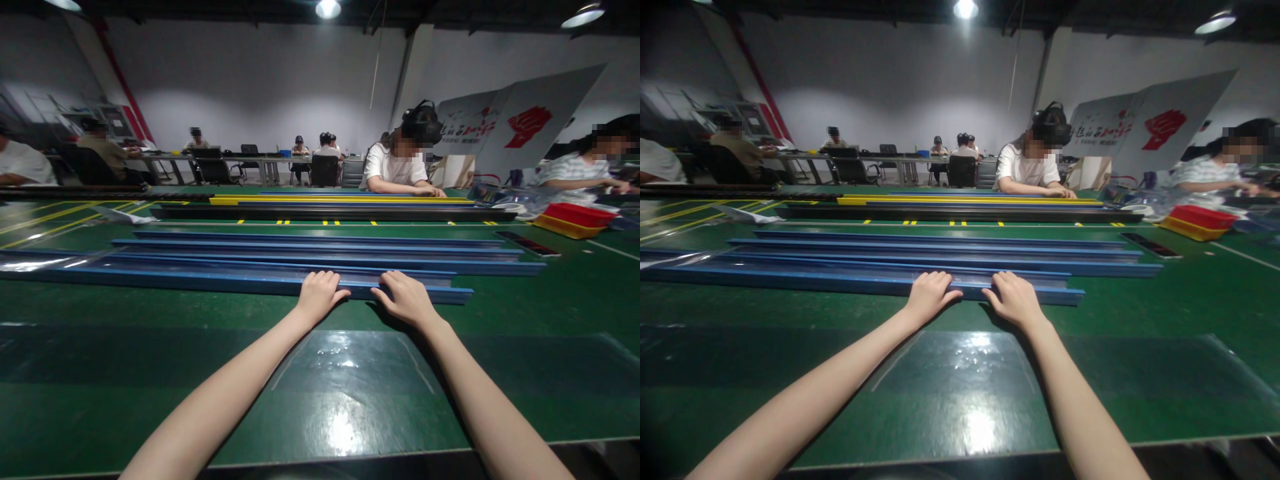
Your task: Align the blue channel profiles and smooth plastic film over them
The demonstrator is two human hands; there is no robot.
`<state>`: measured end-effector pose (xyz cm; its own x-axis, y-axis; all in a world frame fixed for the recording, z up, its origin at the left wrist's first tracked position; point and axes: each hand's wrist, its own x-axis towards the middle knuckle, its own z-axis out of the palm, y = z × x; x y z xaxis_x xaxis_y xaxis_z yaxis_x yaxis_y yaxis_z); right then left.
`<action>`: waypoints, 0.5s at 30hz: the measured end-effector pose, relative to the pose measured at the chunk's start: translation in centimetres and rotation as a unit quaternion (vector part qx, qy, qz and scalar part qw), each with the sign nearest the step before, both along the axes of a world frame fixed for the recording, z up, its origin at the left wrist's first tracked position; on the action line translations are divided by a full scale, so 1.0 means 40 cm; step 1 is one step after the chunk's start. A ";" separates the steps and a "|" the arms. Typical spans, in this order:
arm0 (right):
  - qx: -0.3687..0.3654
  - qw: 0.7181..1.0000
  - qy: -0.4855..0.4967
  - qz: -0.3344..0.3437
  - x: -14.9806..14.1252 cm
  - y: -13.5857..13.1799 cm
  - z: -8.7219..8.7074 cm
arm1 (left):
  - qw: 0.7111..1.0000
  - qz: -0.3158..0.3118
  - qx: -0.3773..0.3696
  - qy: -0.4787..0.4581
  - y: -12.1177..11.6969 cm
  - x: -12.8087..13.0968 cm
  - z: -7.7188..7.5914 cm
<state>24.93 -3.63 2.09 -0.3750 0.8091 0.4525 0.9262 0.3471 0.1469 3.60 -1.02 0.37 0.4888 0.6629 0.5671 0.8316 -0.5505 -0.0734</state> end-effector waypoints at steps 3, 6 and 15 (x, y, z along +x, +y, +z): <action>0.017 0.999 -0.001 0.031 -0.027 0.006 -0.012 | 1.000 0.003 0.003 -0.002 0.000 0.002 0.000; 0.025 0.998 0.011 0.048 -0.042 0.012 -0.020 | 1.000 0.008 0.000 -0.002 -0.001 0.004 0.002; 0.013 0.998 0.033 0.053 -0.037 0.016 -0.013 | 1.000 0.013 -0.020 -0.008 0.000 0.006 0.007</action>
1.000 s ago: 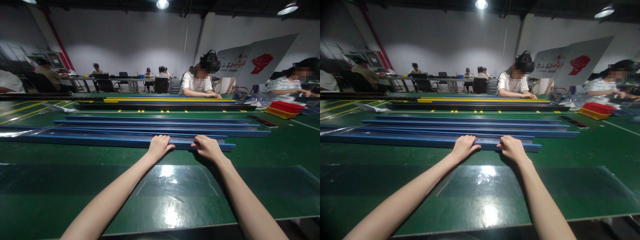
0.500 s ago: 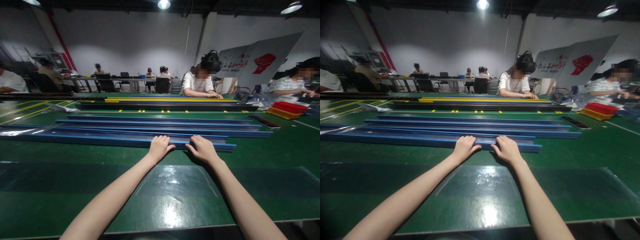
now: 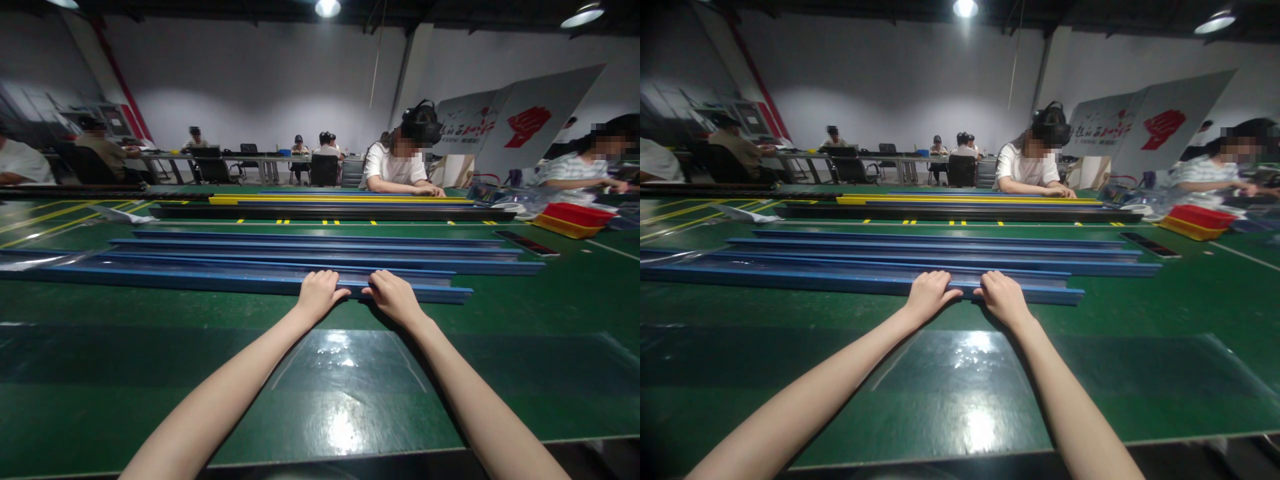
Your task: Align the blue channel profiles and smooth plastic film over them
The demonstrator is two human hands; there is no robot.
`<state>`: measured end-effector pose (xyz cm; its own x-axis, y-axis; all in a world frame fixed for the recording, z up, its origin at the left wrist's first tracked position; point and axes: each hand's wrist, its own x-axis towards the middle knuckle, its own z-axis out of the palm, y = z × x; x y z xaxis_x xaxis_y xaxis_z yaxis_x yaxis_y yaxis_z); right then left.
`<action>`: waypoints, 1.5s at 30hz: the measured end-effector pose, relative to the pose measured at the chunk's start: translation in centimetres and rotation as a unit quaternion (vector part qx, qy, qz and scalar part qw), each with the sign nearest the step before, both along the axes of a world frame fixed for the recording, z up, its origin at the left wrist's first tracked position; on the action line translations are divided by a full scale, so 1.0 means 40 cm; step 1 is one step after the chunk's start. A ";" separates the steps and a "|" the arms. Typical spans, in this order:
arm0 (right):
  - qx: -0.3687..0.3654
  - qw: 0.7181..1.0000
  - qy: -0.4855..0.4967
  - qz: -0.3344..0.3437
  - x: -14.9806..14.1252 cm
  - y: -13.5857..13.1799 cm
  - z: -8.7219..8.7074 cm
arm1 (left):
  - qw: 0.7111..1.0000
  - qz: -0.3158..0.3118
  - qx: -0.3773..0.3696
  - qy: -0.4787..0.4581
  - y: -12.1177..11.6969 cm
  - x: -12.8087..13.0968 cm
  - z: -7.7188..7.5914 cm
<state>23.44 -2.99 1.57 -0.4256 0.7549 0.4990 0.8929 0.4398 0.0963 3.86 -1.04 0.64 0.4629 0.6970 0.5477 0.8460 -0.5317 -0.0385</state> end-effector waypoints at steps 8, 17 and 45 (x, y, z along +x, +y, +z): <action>-0.003 1.000 -0.010 -0.006 -0.002 -0.001 0.007 | 0.999 0.011 -0.036 -0.005 0.000 -0.001 0.008; -0.003 1.000 -0.015 -0.004 0.000 -0.002 0.013 | 1.000 0.005 -0.031 0.000 -0.003 -0.003 0.008; -0.056 0.995 -0.030 -0.076 0.073 -0.022 0.036 | 0.999 -0.029 0.016 0.026 0.001 -0.009 0.000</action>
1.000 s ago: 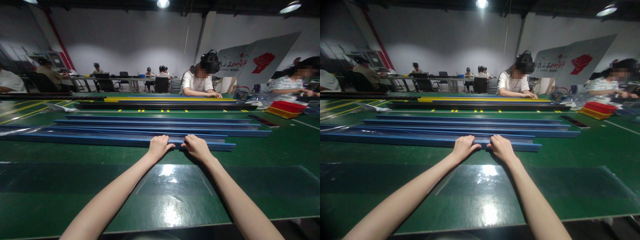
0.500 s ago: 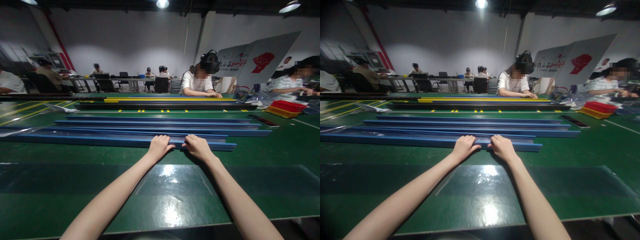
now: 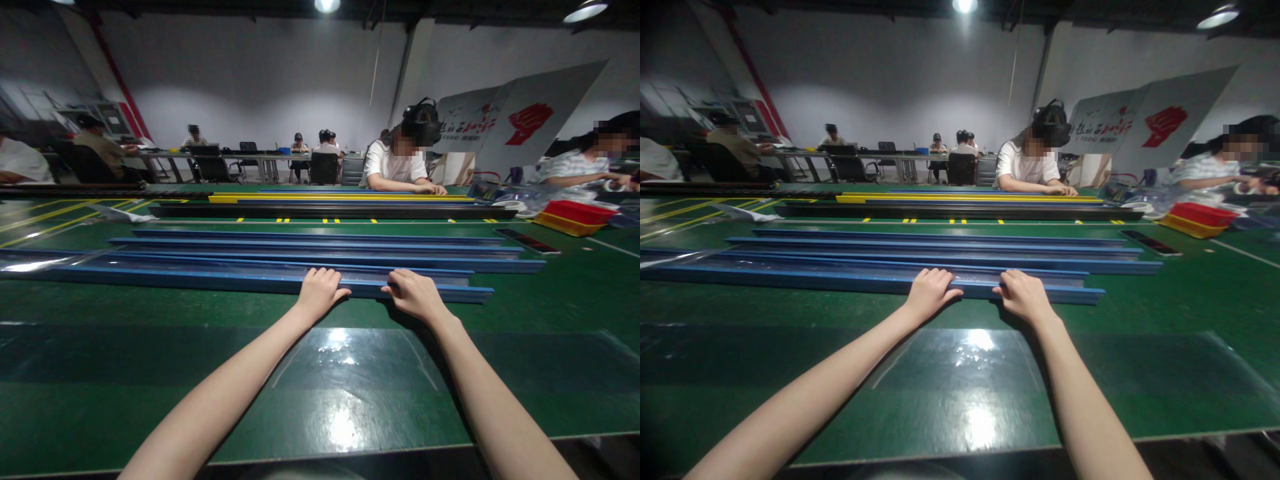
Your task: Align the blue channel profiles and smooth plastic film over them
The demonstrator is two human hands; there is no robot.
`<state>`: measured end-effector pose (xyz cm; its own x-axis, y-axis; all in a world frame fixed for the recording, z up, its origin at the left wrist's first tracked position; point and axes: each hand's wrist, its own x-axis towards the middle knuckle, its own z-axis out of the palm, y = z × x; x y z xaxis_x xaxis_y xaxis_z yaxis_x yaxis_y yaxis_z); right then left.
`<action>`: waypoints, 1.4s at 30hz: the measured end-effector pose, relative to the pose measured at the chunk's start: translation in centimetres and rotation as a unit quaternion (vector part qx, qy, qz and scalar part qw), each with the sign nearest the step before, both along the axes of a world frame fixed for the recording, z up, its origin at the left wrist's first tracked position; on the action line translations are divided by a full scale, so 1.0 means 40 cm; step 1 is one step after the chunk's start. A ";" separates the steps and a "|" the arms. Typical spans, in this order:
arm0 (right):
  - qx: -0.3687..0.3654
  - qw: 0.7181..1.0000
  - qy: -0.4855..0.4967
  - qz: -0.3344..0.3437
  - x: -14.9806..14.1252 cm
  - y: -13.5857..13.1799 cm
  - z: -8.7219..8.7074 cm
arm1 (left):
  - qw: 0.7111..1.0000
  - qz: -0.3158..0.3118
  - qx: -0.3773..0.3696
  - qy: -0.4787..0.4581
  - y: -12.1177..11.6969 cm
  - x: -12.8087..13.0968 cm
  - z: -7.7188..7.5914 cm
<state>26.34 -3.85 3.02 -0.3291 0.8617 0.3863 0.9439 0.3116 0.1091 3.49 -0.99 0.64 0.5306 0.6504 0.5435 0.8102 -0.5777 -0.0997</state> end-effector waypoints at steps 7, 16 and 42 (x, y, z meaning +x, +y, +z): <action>0.020 0.999 -0.023 0.026 -0.006 0.002 -0.014 | 1.000 0.001 -0.004 -0.016 0.000 0.003 -0.008; 0.034 0.997 0.013 0.062 -0.046 0.012 -0.032 | 1.000 0.007 0.007 -0.007 -0.001 0.004 -0.008; 0.011 1.000 -0.002 0.030 -0.014 0.008 -0.008 | 1.000 -0.010 -0.002 0.028 0.003 -0.002 0.002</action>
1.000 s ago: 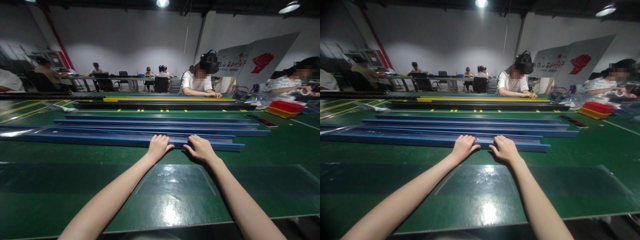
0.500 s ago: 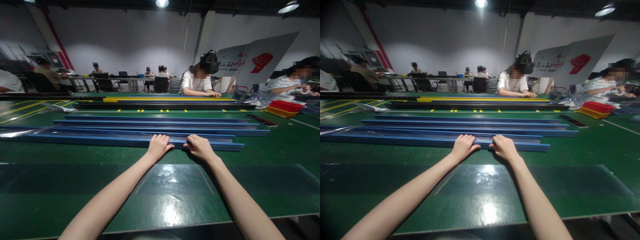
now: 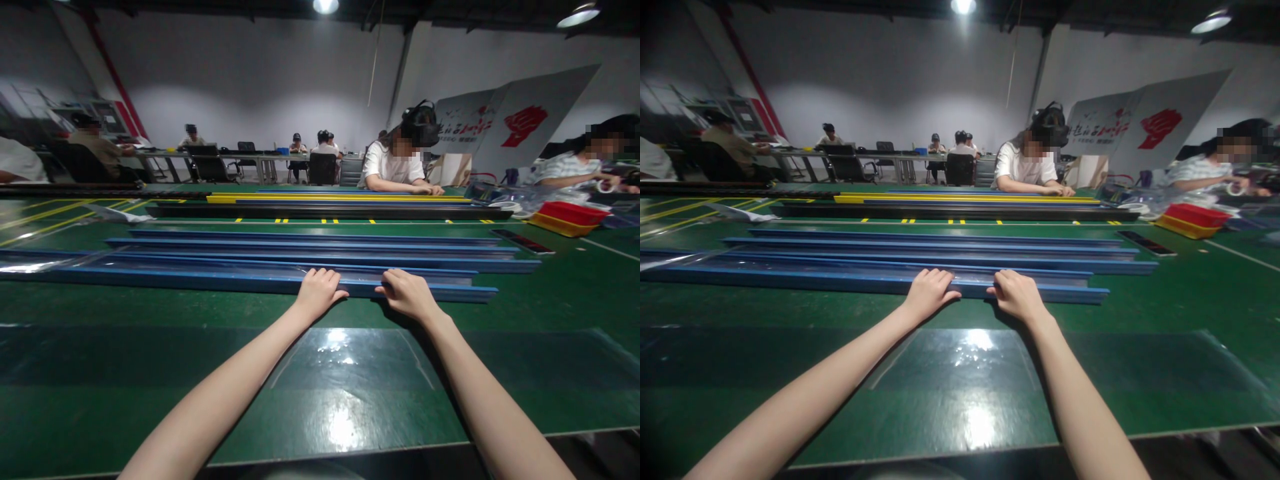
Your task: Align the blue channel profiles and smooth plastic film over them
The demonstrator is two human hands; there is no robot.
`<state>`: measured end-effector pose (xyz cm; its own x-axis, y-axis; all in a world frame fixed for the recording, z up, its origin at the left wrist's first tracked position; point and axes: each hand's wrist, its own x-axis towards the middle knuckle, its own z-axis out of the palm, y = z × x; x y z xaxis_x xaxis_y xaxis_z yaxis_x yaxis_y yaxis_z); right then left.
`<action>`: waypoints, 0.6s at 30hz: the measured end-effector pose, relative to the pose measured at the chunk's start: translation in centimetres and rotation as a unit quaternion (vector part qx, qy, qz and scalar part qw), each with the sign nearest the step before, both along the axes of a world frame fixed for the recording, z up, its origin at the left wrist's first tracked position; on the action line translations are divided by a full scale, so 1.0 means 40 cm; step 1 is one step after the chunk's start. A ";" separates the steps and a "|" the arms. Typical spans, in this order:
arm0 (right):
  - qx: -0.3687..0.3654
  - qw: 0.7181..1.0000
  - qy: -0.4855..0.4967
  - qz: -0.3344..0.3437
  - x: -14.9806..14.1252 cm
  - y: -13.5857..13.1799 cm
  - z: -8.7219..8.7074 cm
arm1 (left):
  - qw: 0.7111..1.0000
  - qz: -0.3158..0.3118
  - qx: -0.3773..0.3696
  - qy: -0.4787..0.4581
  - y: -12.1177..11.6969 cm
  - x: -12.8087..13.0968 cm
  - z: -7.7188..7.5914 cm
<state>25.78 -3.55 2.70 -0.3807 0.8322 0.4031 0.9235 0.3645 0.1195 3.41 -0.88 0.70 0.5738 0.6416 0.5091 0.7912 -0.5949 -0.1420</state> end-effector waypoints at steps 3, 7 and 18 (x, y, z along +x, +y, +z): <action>-0.003 1.000 0.003 -0.003 -0.002 0.000 0.001 | 1.000 0.003 -0.003 0.002 0.001 0.000 0.000; -0.009 1.000 0.007 -0.002 -0.002 0.000 0.001 | 1.000 0.005 -0.011 0.008 0.002 -0.001 0.000; -0.016 1.000 0.014 -0.006 -0.002 0.000 0.001 | 0.999 0.019 -0.040 0.008 -0.001 0.002 0.007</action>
